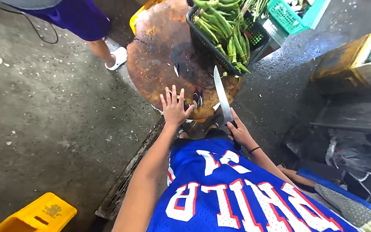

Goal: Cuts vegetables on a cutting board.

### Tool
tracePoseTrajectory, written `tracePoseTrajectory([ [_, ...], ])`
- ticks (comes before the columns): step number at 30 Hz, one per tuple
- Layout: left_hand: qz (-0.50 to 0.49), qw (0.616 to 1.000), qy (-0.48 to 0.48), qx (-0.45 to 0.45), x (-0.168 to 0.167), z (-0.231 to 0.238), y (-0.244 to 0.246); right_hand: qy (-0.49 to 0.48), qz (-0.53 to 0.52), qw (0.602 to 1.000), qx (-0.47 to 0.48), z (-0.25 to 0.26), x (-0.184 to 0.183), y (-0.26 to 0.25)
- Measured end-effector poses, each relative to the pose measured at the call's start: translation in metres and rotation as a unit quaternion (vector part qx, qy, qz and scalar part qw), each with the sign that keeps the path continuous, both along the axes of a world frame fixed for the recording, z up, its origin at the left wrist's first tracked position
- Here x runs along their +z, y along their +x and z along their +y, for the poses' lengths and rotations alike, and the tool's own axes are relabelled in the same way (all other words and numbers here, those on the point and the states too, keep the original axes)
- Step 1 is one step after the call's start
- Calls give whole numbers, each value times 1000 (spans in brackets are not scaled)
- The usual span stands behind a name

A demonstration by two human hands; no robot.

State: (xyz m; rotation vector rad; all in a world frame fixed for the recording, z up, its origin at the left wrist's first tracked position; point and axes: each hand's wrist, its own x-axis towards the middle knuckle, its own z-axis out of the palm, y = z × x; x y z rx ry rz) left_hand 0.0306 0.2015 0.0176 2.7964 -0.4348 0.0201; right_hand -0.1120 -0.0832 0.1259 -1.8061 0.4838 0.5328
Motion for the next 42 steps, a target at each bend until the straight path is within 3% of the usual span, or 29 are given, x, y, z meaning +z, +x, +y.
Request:
tracePoseTrajectory([
  [7, 20, 990, 21, -136, 10, -17, 17, -1, 17, 999, -36, -13, -4, -21],
  [15, -31, 938, -24, -344, 9, -48, 60, -84, 41, 995, 26, -18, -5, -29],
  [23, -81, 920, -46, -382, 11, -69, 96, -112, 27, 991, -60, -32, 16, -37],
  [28, -79, 922, 32, -378, 17, -89, 115, -195, 8, 980, -32, -40, 26, -78],
  [31, -69, 919, 57, -383, 19, -95, 117, -224, -6, 973, -61, -54, 14, -110],
  [37, -94, 912, 49, -396, 22, -103, 145, -175, 37, 967, -184, -95, -22, -153],
  [42, -54, 904, 99, -413, 65, -114, 157, -133, 48, 941, -307, -132, -53, -176],
])
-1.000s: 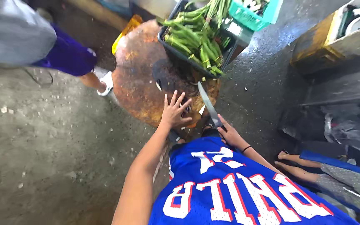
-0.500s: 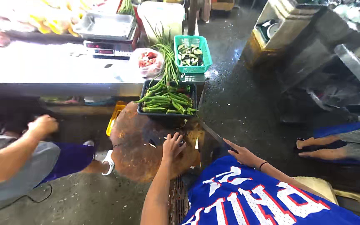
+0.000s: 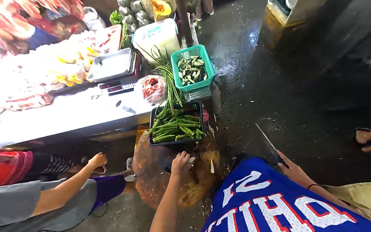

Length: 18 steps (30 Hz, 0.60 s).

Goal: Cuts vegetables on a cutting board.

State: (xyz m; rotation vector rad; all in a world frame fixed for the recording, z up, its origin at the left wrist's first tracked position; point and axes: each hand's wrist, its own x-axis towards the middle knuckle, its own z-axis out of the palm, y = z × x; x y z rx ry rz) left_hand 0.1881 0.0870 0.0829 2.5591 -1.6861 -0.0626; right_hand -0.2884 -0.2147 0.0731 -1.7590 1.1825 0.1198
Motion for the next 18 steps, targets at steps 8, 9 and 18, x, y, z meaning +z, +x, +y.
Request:
tracePoseTrajectory([
  [8, 22, 999, 20, -44, 139, -89, 33, 45, 40, 994, -90, -64, -28, -9],
  [9, 17, 999, 5, -40, 154, -111, 40, 45, 45, 994, -88, -71, -33, -9],
  [18, 70, 995, 5, 67, 235, -355, 133, 56, 78, 989, -114, -122, -36, 0],
])
